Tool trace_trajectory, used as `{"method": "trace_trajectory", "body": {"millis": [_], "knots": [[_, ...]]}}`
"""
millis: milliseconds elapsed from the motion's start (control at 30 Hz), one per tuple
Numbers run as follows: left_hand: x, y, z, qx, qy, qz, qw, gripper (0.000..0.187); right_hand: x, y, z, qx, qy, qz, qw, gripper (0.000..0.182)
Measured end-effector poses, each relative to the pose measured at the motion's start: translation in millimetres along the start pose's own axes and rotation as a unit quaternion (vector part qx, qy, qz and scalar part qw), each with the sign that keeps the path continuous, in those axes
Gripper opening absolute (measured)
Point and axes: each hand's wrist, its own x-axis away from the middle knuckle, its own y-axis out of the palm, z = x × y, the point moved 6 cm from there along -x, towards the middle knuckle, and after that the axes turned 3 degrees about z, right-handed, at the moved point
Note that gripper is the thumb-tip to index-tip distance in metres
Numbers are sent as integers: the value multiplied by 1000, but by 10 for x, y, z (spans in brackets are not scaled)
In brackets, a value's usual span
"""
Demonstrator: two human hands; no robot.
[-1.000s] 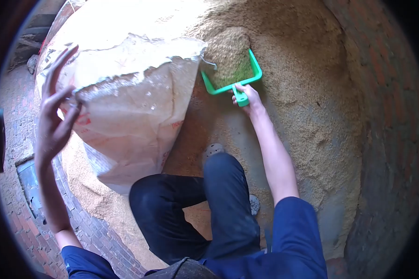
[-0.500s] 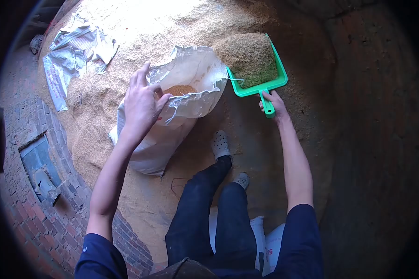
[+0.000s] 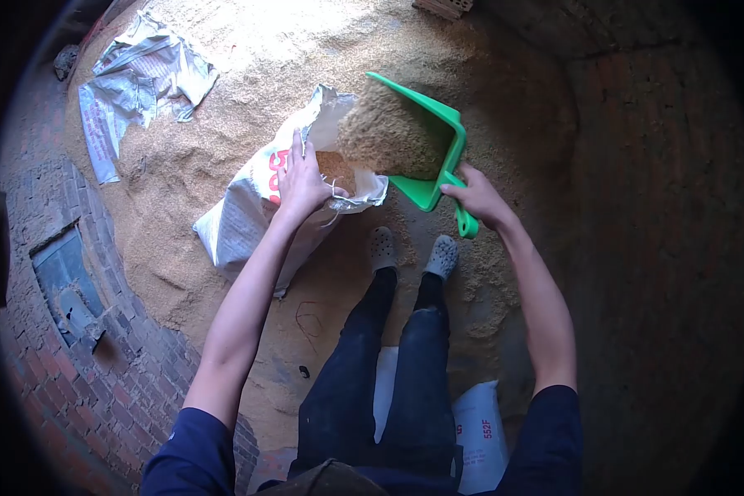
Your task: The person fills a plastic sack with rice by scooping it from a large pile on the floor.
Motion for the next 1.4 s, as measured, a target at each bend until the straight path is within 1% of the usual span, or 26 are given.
{"method": "trace_trajectory", "body": {"millis": [67,100,133,200,233,300,433,500,533,600,633,667,700,767,833,900,933,1000,1067,1133,1167,1200,1267,1333,1367,1400], "knots": [[10,73,-6,-25,-2,-18,1000,129,-58,235,-219,175,-132,55,974,65],[12,103,-12,-24,-6,-20,999,129,-25,354,-361,248,0,32,968,65],[19,111,-31,-25,-20,-4,999,130,-35,469,-421,339,-35,40,939,70],[24,132,-78,-26,-53,19,998,131,-73,675,-416,408,-135,81,899,77],[29,129,-108,-24,-66,34,997,129,-90,735,-412,410,-135,80,899,77],[57,105,-159,-19,-81,73,994,123,-70,771,-428,460,-173,121,862,80],[87,65,-170,-26,-94,91,991,119,-81,560,-256,461,-175,128,860,81],[127,107,-161,-25,-106,84,991,111,-60,341,-82,325,-195,142,915,73],[144,137,-157,-26,-106,83,991,111,-47,270,24,324,-195,142,915,73],[155,227,-157,-32,-112,65,991,100,-3,38,273,202,-145,183,951,70],[184,221,-136,-26,-98,101,990,73,35,-62,321,203,-147,183,951,70],[194,263,-145,-24,-100,103,989,73,75,-198,404,188,-113,204,954,66],[202,311,-174,-28,-108,114,987,62,91,-344,479,174,-80,223,956,62],[229,288,-135,-27,-120,160,979,36,61,-627,588,197,-63,236,949,61],[216,253,-85,-35,-134,157,978,35,-23,-860,569,220,-47,244,943,60],[221,239,-83,-45,-153,151,976,34,-241,-1079,440,289,15,249,924,59],[207,230,-77,-39,-148,159,975,34,-413,-1129,333,294,9,241,925,59],[194,222,-90,-35,-153,166,974,34,-826,-1152,86,369,-11,236,899,60],[203,174,-62,-20,-130,180,975,34,-1312,-1017,-203,428,-72,216,875,63],[205,43,-3,12,-131,187,973,30,-1834,-746,-537,464,-162,194,849,65],[212,45,-2,34,-118,182,976,28,-2070,-558,-739,489,-177,175,836,65],[219,56,8,57,-103,178,977,27,-2300,-332,-918,513,-192,157,822,65],[277,57,121,111,-81,149,979,25,-2725,175,-1152,553,-271,125,778,63],[358,49,257,146,-69,130,978,23,-3034,769,-1361,559,-335,60,756,59],[379,55,301,165,-63,125,976,23,-3174,1090,-1412,584,-382,50,715,55],[417,66,333,185,-59,118,974,22,-3291,1413,-1409,576,-426,27,697,54]]}}
